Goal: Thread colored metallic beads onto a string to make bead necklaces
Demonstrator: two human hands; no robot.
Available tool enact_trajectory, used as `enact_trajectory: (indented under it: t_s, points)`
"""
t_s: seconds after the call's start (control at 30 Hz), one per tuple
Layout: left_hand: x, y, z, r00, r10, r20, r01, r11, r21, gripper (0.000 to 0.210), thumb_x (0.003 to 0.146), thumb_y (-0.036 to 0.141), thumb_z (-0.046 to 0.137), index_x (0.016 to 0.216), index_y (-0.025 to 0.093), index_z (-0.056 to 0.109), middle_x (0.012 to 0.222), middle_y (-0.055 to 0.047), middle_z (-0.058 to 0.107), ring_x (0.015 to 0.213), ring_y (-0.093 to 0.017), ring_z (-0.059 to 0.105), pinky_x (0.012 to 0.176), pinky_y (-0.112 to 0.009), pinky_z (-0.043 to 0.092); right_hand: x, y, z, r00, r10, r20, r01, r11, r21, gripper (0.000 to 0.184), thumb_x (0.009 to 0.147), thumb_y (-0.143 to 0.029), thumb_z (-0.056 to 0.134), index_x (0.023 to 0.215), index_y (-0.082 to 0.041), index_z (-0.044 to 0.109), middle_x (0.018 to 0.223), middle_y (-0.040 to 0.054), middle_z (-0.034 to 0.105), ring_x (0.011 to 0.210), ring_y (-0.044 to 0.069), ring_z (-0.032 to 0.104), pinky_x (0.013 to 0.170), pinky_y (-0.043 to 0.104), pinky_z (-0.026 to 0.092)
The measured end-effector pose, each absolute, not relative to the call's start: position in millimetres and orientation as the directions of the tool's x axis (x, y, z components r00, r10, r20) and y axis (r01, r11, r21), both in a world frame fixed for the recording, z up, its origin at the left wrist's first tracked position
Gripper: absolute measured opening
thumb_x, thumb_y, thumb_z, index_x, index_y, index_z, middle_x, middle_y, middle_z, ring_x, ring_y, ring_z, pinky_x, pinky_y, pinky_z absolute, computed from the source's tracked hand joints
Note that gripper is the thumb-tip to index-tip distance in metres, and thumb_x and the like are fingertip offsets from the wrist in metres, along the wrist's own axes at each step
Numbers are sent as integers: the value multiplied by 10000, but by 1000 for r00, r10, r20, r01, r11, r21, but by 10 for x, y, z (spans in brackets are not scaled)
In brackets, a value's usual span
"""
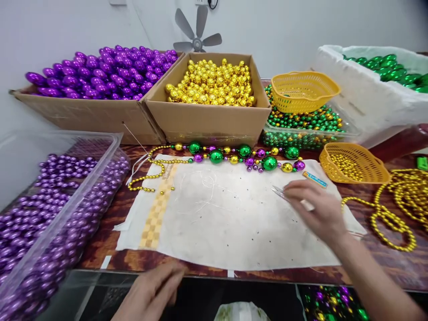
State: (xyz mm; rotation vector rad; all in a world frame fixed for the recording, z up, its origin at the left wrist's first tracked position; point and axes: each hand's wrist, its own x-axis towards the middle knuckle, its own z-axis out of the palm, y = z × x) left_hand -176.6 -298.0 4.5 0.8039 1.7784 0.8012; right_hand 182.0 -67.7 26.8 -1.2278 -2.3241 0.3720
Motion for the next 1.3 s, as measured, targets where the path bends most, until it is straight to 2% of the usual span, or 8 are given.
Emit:
enact_trajectory:
  t_s: [0.13,0.23,0.37,0.5,0.63,0.93,1.13,1.3]
  points:
    - [-1271,-2315,232,-210,845,-492,-219,450,866,323,787,432,686,1033,229,740,909,-103,718,919,-263,643,876,-342,469,856,-1272,198,-687,638,348,419,739,-527,182,941,-279,529,909,-304,706,942,13,744,901,190,678,805,355,527]
    - [-1081,-2153,201,-107,846,-523,-601,364,712,213,797,337,705,953,197,746,1006,-114,702,909,-232,644,832,-332,500,433,-1468,81,-778,449,440,221,850,-477,208,940,-194,532,936,-324,694,981,-17,739,1038,165,637,935,370,483]
    - [-1234,-2207,14,-212,801,-559,-790,196,581,116,751,197,751,866,185,734,911,-61,692,808,-159,647,740,-257,528,201,-1395,-7,-793,323,517,107,909,-403,214,938,-123,513,999,-264,662,1071,-5,721,1147,160,557,1046,389,393]
    - [-1533,-2301,-137,-432,654,-621,-771,89,631,236,685,169,805,907,169,727,761,-8,636,696,-111,617,670,-214,540,-21,-1070,-124,-787,497,367,280,816,-505,224,954,-142,469,1097,-207,629,1120,46,682,1129,196,533,968,381,398]
    - [-1632,-2354,-166,-368,701,-611,-727,193,659,276,760,231,761,1021,162,702,761,4,574,559,-38,490,426,-106,364,-255,-793,-286,-736,641,215,483,721,-497,134,957,-229,537,966,-198,667,1014,39,688,1027,227,542,927,413,349]
    - [-1584,-2251,-145,-353,766,-537,-556,290,779,406,829,349,680,1220,253,625,723,35,498,455,-8,300,385,-129,179,-379,-817,-482,-775,607,177,474,744,-472,184,963,-156,495,901,-164,668,986,78,675,994,238,509,953,453,273]
    - [-1536,-2152,-52,-332,784,-525,-561,283,778,329,783,330,730,1073,179,692,772,-5,547,574,-52,448,465,-144,339,-304,-817,-496,-688,685,239,410,639,-651,87,926,-158,563,877,-194,626,954,37,676,994,216,546,942,400,326]
    - [-1376,-2075,110,-281,845,-455,-470,292,833,360,869,328,640,1218,244,620,793,23,504,515,-12,361,439,-129,247,-8,-998,-169,-485,850,206,367,412,-834,99,982,-218,488,924,-207,567,954,23,659,947,175,597,874,321,427]
